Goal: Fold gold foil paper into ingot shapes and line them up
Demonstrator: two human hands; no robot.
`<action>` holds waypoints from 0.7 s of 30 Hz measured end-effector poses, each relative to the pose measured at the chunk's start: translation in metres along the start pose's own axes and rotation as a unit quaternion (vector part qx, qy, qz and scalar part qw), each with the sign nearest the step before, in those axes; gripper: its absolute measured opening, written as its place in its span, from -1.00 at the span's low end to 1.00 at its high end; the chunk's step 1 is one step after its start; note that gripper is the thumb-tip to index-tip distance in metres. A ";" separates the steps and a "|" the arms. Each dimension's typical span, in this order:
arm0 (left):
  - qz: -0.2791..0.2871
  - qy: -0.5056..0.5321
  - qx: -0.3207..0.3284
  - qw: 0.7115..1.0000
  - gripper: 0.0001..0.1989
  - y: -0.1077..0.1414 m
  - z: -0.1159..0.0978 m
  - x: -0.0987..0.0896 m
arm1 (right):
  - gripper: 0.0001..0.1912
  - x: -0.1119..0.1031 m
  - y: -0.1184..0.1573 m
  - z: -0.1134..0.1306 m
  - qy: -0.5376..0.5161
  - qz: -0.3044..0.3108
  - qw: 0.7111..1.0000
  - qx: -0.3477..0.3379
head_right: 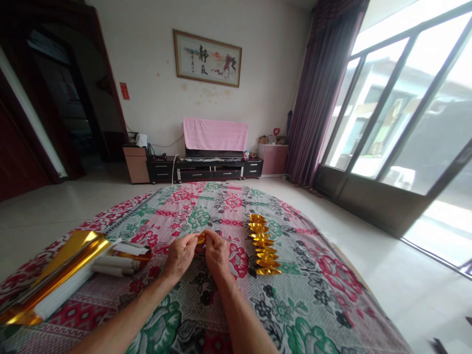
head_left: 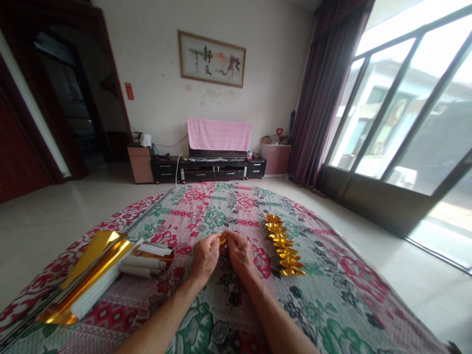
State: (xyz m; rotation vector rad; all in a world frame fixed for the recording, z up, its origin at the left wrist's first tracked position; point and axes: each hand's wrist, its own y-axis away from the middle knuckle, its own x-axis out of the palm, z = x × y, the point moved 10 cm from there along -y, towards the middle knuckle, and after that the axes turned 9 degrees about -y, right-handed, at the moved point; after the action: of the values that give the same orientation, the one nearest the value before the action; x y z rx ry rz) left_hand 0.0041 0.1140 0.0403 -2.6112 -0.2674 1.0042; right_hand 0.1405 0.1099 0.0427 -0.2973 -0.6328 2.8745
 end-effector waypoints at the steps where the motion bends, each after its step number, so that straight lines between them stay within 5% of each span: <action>1: 0.003 0.001 -0.003 1.000 -0.65 0.000 0.000 0.001 | -0.68 0.000 0.000 0.000 0.000 -0.001 1.000 0.000; 11: -0.008 0.016 -0.022 1.000 -0.64 -0.003 0.012 -0.001 | -0.69 0.006 0.003 0.015 0.021 0.041 0.999 -0.017; 21: -0.006 0.016 -0.018 1.000 -0.67 -0.001 0.002 -0.003 | -0.68 0.002 0.001 0.006 0.013 0.021 1.000 0.003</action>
State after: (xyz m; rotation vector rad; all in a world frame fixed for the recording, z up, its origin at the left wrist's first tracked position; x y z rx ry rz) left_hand 0.0005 0.1140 0.0416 -2.6521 -0.2966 0.9603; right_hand 0.1371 0.1075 0.0472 -0.3505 -0.6199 2.9063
